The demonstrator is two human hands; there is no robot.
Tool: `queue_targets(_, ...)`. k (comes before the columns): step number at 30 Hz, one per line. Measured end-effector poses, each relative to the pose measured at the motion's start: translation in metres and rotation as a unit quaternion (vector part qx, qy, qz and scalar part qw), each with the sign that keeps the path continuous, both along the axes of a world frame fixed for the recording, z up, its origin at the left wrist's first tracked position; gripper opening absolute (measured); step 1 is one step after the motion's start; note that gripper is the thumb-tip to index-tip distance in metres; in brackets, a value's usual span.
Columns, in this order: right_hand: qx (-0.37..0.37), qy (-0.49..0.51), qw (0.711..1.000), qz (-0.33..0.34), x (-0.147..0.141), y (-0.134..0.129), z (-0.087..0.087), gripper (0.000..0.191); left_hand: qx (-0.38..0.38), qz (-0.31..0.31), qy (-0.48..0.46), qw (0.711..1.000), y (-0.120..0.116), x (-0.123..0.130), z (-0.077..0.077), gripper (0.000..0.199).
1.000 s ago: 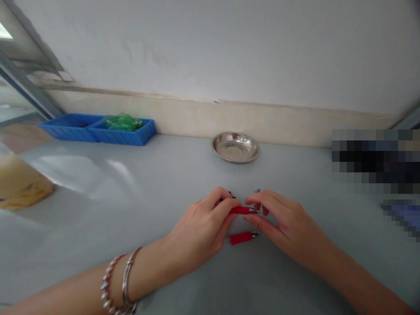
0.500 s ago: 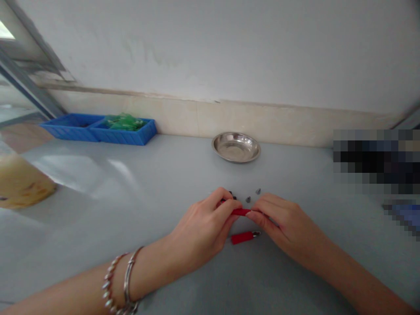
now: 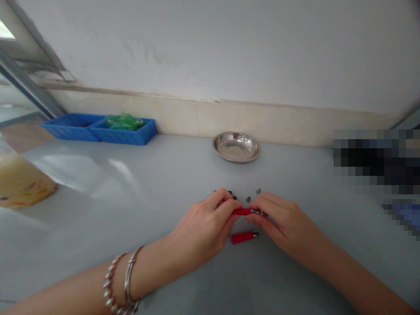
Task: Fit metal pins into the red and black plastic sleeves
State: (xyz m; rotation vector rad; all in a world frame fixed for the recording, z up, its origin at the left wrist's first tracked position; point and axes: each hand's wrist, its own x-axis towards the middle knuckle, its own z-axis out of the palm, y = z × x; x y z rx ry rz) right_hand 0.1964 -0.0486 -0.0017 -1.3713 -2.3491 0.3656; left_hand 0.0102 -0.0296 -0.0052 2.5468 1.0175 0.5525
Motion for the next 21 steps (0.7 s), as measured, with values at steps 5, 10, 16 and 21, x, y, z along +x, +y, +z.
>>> queue_targets(5, 0.001, -0.009, 1.0, 0.001, -0.0005, 0.0005, 0.0004, 0.027, 0.009, -0.003, -0.002, 1.0, -0.0004, -0.0008, -0.0008, 0.023)
queue_targets(10, -0.017, -0.012, 1.0, -0.001, -0.0012, -0.0002, 0.0004, 0.025, 0.002, 0.0, 0.014, 1.0, 0.0001, -0.0007, 0.0007, 0.023)
queue_targets(16, -0.06, 0.014, 0.998, -0.01, -0.0014, -0.0002, 0.0, 0.022, -0.02, 0.002, 0.04, 0.999, 0.0001, -0.0007, 0.0019, 0.022)
queue_targets(21, -0.073, 0.033, 0.997, -0.015, -0.0009, 0.0, 0.0002, 0.022, -0.02, -0.008, 0.056, 0.998, -0.0004, -0.0001, 0.0012, 0.022)
